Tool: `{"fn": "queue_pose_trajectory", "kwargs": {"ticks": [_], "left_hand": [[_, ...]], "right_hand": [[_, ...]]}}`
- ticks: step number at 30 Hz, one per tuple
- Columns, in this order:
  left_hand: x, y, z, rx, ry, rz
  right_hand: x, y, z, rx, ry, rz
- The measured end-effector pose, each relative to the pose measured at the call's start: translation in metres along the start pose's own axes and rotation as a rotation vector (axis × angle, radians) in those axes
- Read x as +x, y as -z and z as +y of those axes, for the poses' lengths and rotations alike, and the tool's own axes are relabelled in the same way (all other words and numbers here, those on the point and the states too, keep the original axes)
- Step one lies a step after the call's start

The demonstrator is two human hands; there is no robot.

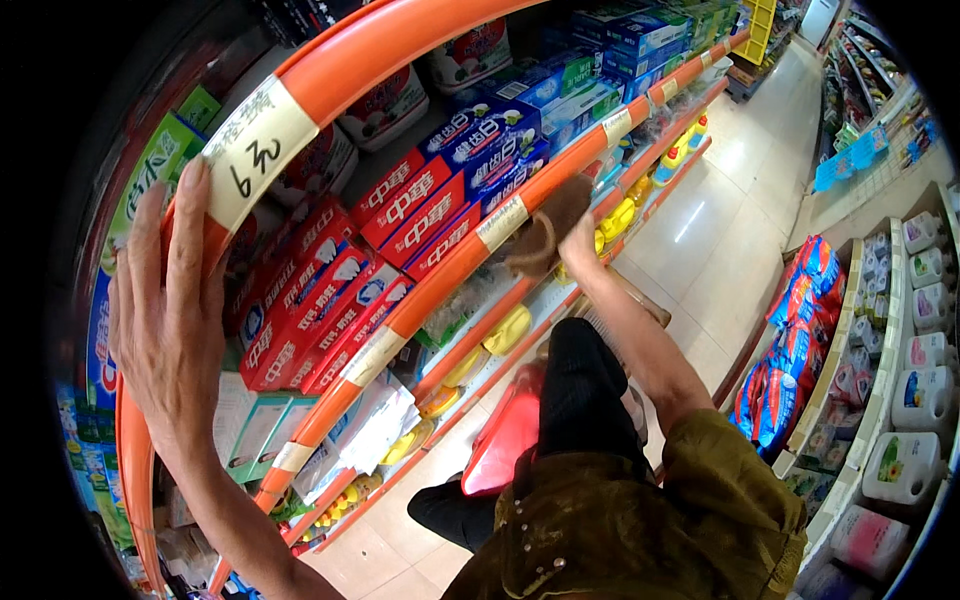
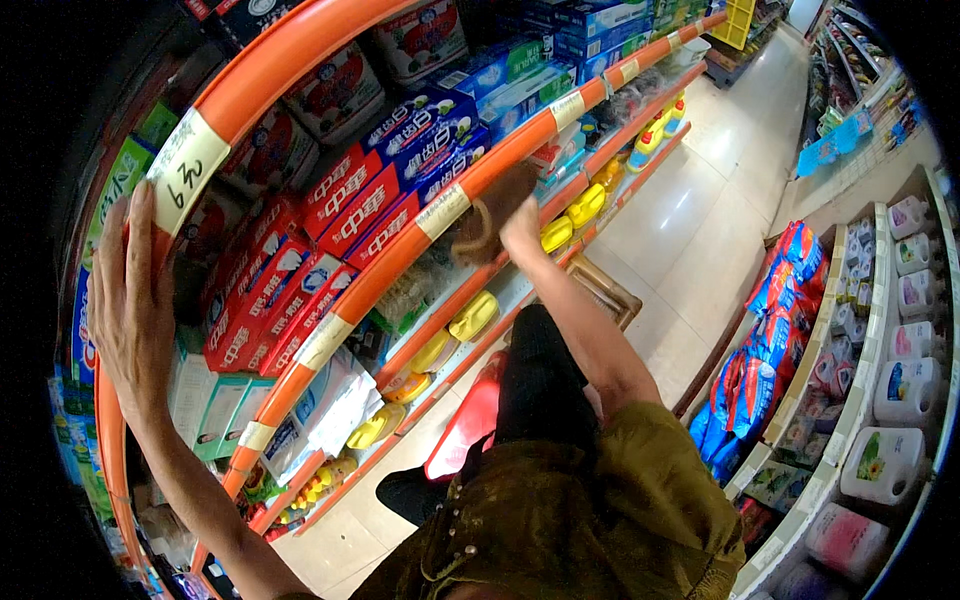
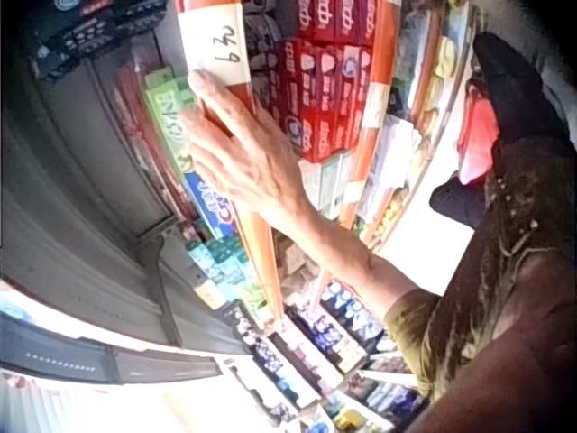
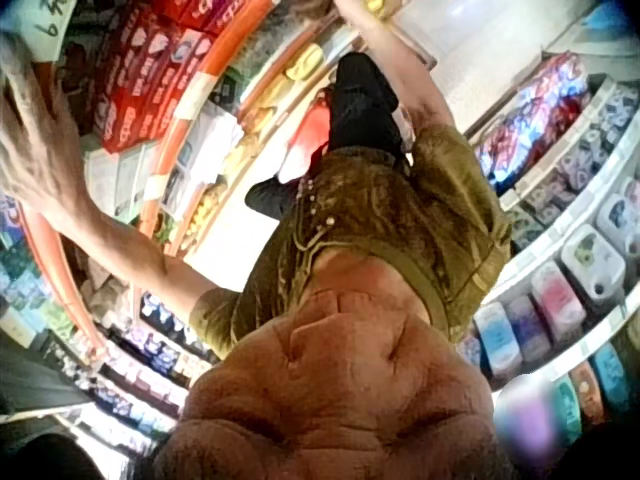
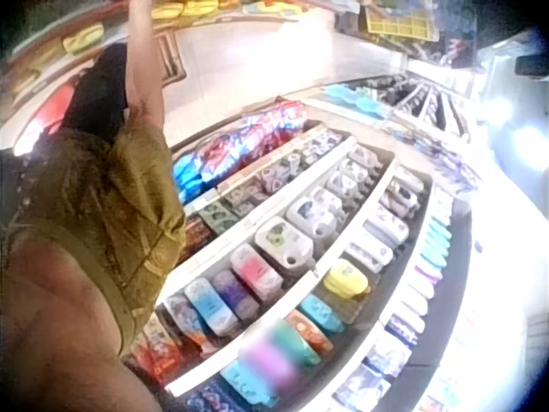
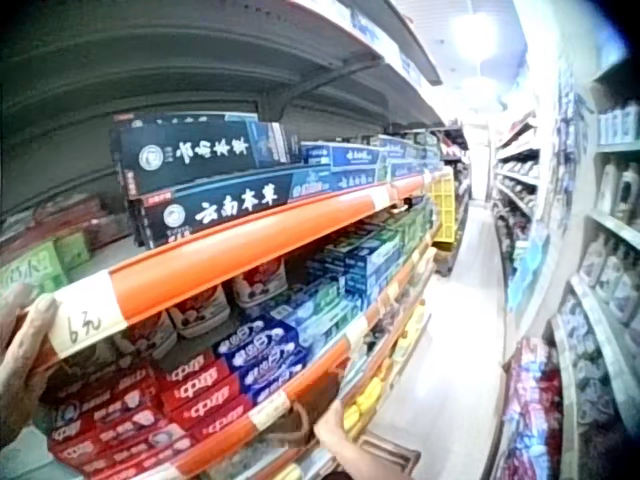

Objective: The person uses a brown cloth to wipe the front edges of shelves in a store aisle. They clean the edges of shelves stocked with chips and then move to a section with toothpaste boxes, wiping the orange shelf edges and the boxes themselves.

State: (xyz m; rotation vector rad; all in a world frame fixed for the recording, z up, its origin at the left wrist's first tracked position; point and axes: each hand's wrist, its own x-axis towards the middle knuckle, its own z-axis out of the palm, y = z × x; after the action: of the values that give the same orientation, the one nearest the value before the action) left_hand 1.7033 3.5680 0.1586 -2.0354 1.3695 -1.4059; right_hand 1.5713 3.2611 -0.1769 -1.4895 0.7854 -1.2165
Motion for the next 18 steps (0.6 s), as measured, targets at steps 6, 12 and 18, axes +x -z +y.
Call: {"fn": "queue_pose_trajectory", "kwargs": {"ticks": [6, 12, 18], "left_hand": [[0.004, 0.004, -0.001, -0.024, -0.002, -0.031], [-0.013, 0.001, -0.017, -0.035, -0.01, -0.083], [-0.012, 0.004, -0.02, 0.03, 0.039, -0.097]], "right_hand": [[-0.038, 0.057, 0.101, 0.262, -0.368, -0.059], [0.033, 0.101, 0.155, 0.399, -0.392, 0.149], [0.096, 0.114, 0.229, -0.851, -0.369, 0.061]]}}
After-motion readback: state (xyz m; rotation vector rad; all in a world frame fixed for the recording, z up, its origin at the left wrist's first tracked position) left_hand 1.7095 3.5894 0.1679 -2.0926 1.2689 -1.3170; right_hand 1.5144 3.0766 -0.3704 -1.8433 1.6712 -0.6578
